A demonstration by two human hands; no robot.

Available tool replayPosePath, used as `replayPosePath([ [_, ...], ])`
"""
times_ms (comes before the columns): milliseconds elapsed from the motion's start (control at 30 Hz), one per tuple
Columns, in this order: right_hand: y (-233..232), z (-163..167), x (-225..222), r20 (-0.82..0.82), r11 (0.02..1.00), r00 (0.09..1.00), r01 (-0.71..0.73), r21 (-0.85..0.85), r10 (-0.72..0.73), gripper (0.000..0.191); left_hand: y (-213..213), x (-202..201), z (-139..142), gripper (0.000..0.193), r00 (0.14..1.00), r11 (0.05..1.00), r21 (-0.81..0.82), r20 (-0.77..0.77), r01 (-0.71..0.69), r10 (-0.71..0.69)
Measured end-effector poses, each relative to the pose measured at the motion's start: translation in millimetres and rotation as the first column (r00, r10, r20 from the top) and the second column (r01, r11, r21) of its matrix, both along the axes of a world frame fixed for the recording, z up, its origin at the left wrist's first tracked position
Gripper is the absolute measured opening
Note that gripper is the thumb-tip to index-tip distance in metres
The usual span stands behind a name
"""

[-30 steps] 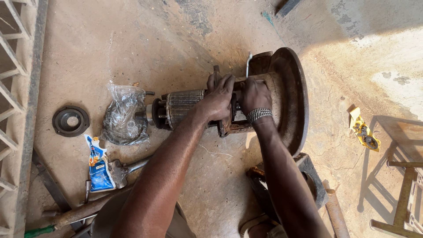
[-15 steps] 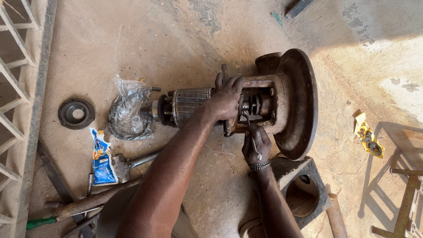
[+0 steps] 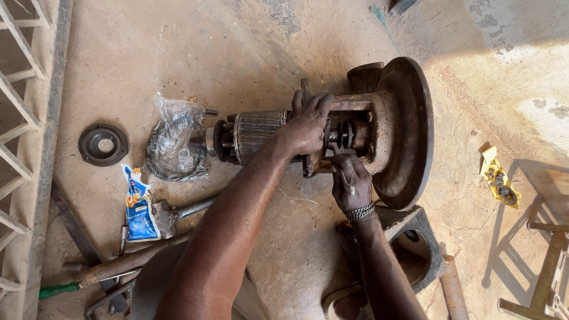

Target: The person works on a disassembled mechanical assembly, likely a wheel hub or brake drum, using a wrench and a crowbar to adjust and remove internal components. The person repeatedly tightens and loosens parts while manipulating the assembly by hand.

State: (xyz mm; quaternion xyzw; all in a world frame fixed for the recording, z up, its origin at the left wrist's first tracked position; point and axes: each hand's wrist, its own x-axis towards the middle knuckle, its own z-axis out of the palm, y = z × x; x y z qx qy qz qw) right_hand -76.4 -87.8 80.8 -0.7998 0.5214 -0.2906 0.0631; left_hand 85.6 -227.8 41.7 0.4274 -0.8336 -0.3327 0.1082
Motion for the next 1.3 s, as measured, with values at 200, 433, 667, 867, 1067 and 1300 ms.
replayPosePath([
  [200, -30, 9, -2, -0.07, 1.0, 0.998, -0.002, 0.015, 0.003, 0.018, -1, 3, 1, 0.122, 0.998, 0.998, 0.049, -0.037, -0.048, 0.05],
  [433, -157, -2, 18, -0.373, 0.864, 0.889, 0.391, 0.318, -0.265, 0.023, 0, 6, 10, 0.129, 0.982, 0.989, 0.114, -0.151, -0.098, 0.115],
  [667, -120, 33, 10, -0.503, 0.806, 0.791, 0.526, 0.27, -0.348, 0.032, -1, 4, 4, 0.128, 0.998, 0.99, 0.133, -0.033, -0.052, 0.057],
  [867, 11, 5, -24, 0.007, 0.993, 0.993, 0.115, 0.031, -0.115, 0.036, 0, 2, -4, 0.117, 0.99, 0.997, -0.007, -0.126, -0.072, 0.07],
  [1067, 115, -113, 11, -0.325, 0.622, 0.924, 0.137, 0.771, 0.199, 0.032, -3, 13, 16, 0.118, 0.972, 0.974, 0.203, -0.191, -0.099, 0.138],
  [1300, 140, -136, 31, -0.377, 0.534, 0.892, 0.199, 0.822, 0.248, 0.03, -8, 33, 47, 0.101, 0.953, 0.977, 0.191, -0.263, -0.099, 0.148],
])
